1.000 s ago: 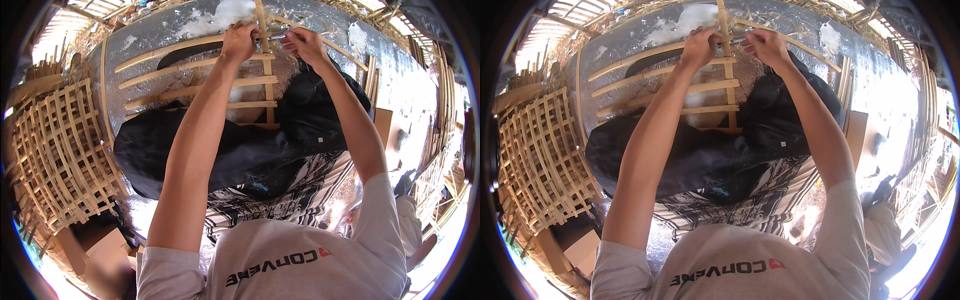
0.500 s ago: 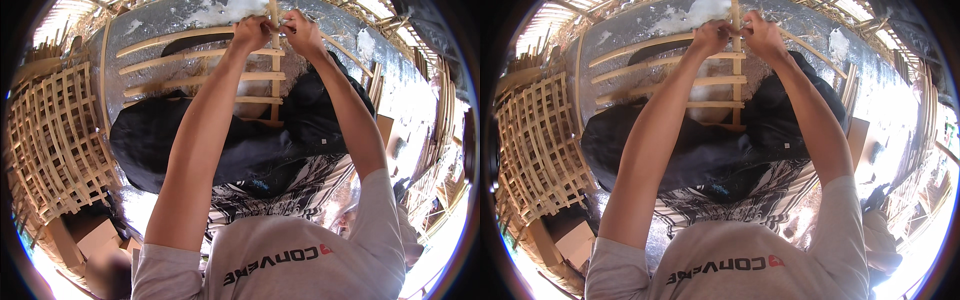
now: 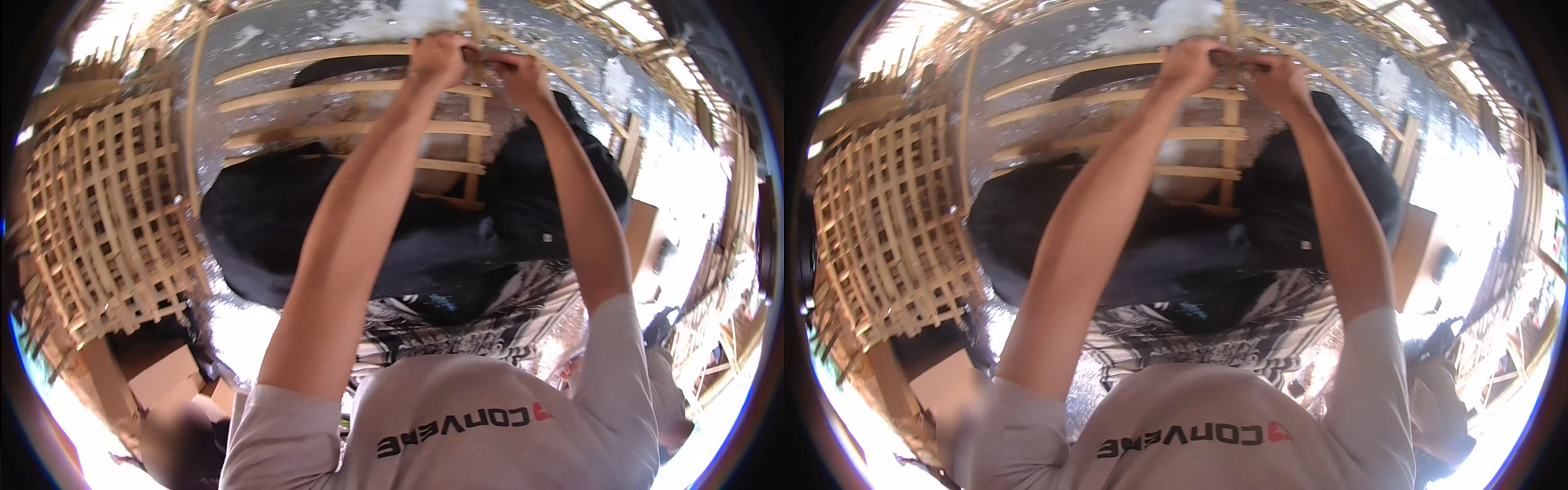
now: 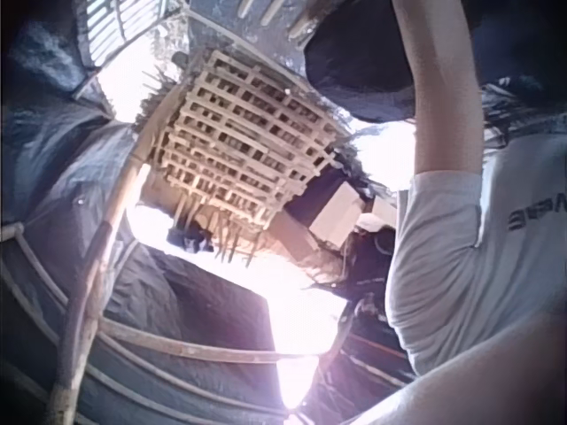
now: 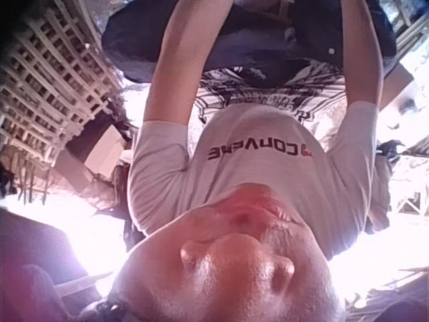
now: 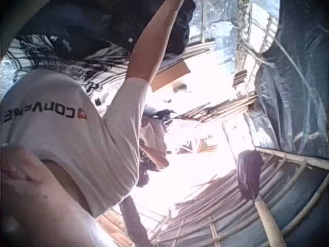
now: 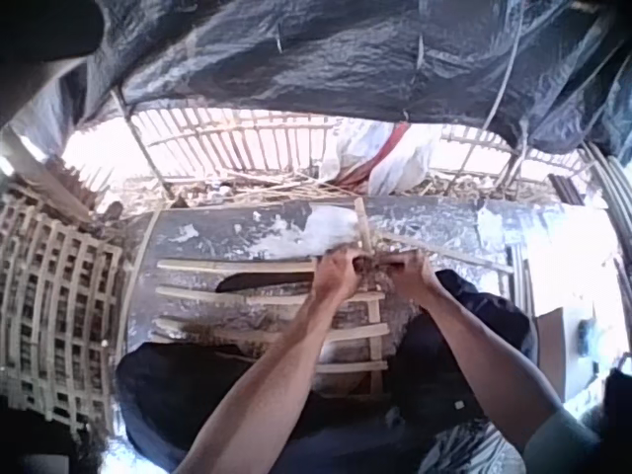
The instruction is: The person constructs a wooden frame by positioning thin bamboo slats onto a base, applying a substance, and hammering small nails to secure the joints.
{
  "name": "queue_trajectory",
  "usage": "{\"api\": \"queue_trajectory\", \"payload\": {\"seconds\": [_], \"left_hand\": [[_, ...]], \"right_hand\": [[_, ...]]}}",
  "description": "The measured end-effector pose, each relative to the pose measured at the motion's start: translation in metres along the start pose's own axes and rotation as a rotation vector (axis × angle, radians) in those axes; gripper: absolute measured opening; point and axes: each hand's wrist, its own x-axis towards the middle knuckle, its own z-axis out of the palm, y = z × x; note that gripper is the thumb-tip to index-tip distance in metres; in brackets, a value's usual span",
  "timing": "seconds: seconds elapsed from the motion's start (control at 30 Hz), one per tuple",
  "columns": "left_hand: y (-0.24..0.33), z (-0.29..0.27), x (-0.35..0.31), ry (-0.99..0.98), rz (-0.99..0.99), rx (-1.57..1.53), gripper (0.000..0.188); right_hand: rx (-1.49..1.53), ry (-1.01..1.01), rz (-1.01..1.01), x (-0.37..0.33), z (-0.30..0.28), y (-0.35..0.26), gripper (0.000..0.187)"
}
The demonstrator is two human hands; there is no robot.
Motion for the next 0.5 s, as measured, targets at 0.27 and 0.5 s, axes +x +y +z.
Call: {"api": "queue_trajectory", "payload": {"seconds": [0.27, 0.5], "left_hand": [[-0.003, 0.01, -0.004, 0.095, 0.021, 0.017, 0.03], [-0.001, 0.013, -0.006, 0.091, 0.002, -0.002, 0.032]], "right_hand": [[0.066, -0.087, 0.127, -0.003, -0.005, -0.006, 0.026], [0.159, -0.056, 0.132, -0.002, 0.0, -0.004, 0.03]]}}
